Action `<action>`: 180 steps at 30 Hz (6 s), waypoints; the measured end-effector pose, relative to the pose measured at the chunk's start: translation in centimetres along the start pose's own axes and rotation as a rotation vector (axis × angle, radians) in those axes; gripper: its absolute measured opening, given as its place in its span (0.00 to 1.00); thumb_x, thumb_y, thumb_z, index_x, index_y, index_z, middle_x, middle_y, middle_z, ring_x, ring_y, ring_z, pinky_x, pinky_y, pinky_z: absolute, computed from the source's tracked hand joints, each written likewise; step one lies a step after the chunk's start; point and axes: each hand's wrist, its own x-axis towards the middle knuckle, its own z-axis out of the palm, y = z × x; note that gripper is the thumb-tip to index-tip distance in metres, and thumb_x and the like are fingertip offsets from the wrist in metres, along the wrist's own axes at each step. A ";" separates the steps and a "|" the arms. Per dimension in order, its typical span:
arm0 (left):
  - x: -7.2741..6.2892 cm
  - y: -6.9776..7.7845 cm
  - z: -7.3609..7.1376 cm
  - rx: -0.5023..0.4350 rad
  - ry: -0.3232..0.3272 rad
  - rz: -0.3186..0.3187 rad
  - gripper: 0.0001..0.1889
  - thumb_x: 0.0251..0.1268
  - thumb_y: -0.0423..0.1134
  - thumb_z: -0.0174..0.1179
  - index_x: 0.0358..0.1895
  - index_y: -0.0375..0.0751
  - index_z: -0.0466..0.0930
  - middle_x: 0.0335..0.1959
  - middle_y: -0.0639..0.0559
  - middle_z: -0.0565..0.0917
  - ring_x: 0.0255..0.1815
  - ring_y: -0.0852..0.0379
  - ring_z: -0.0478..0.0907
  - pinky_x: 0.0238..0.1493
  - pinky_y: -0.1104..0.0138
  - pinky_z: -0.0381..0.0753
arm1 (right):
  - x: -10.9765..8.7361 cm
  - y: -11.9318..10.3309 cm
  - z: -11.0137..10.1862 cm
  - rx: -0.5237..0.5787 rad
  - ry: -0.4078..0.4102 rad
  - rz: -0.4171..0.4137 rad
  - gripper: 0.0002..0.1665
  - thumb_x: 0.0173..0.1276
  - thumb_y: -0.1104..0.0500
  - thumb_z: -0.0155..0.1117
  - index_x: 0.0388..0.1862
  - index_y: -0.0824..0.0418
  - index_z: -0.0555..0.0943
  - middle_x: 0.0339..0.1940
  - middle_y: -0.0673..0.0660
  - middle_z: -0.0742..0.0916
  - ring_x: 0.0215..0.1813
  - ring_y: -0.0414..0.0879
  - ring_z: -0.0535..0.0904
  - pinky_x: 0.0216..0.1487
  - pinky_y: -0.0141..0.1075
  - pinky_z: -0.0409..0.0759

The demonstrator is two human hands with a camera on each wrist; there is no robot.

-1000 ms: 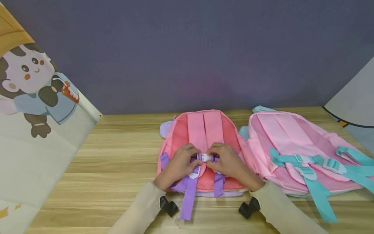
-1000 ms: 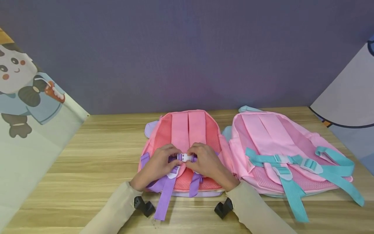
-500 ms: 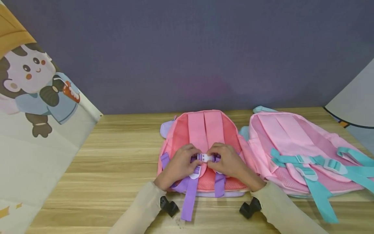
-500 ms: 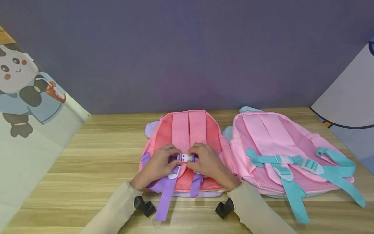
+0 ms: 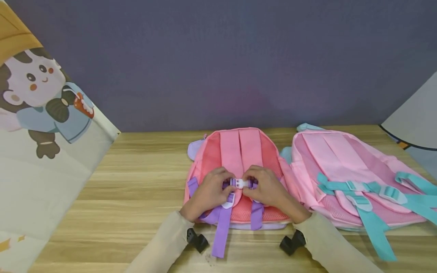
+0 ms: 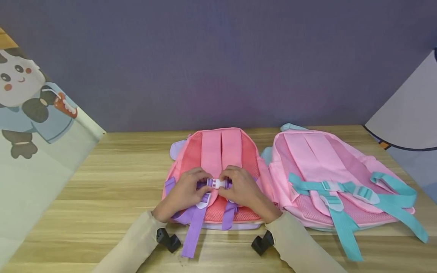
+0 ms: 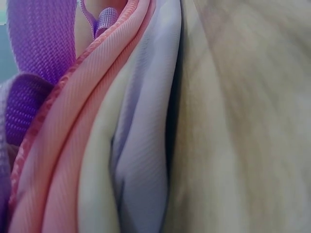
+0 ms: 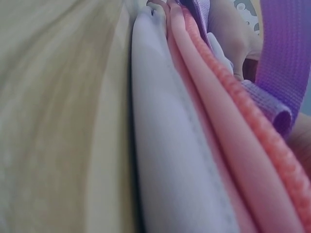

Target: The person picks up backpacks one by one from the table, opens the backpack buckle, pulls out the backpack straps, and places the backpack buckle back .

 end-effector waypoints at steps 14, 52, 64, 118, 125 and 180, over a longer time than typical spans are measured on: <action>0.0 0.1 0.1 0.007 0.018 -0.009 0.07 0.54 0.31 0.66 0.37 0.37 0.83 0.31 0.51 0.80 0.34 0.59 0.74 0.39 0.68 0.77 | -0.1 0.0 0.2 0.024 0.000 0.063 0.10 0.42 0.64 0.68 0.25 0.56 0.77 0.26 0.47 0.77 0.29 0.37 0.71 0.31 0.30 0.71; -0.3 -0.1 0.1 0.014 0.070 -0.002 0.09 0.54 0.30 0.64 0.39 0.36 0.80 0.35 0.50 0.79 0.35 0.58 0.73 0.39 0.67 0.76 | -0.1 -0.2 0.0 0.067 -0.020 0.182 0.12 0.45 0.66 0.63 0.26 0.55 0.71 0.24 0.48 0.74 0.27 0.39 0.69 0.29 0.31 0.69; -0.3 -0.2 0.2 0.000 0.069 -0.009 0.08 0.54 0.31 0.65 0.38 0.36 0.80 0.34 0.51 0.78 0.35 0.58 0.72 0.38 0.68 0.75 | 0.0 -0.1 0.0 0.059 -0.006 0.137 0.12 0.53 0.67 0.65 0.32 0.57 0.73 0.26 0.49 0.77 0.28 0.38 0.69 0.30 0.31 0.69; 0.0 -0.1 -2.0 -0.035 -0.126 -0.191 0.04 0.57 0.32 0.64 0.30 0.39 0.78 0.28 0.52 0.78 0.30 0.61 0.73 0.34 0.71 0.74 | -0.2 -0.3 0.5 0.121 -0.007 -0.111 0.16 0.56 0.68 0.69 0.45 0.61 0.83 0.36 0.50 0.80 0.33 0.37 0.72 0.34 0.29 0.73; 0.1 -0.2 -1.6 -0.067 -0.101 -0.212 0.04 0.58 0.30 0.63 0.29 0.39 0.78 0.26 0.52 0.79 0.26 0.63 0.73 0.29 0.73 0.72 | -0.2 -0.6 0.3 0.091 -0.048 -0.079 0.18 0.56 0.61 0.72 0.47 0.61 0.83 0.37 0.50 0.80 0.34 0.37 0.71 0.36 0.30 0.73; 0.0 0.5 -0.1 -0.182 0.065 -0.288 0.03 0.58 0.27 0.60 0.30 0.37 0.82 0.28 0.51 0.76 0.29 0.61 0.70 0.33 0.71 0.71 | -0.1 -0.8 0.8 0.042 0.054 -0.179 0.14 0.56 0.63 0.70 0.42 0.60 0.80 0.34 0.50 0.77 0.36 0.39 0.71 0.39 0.32 0.73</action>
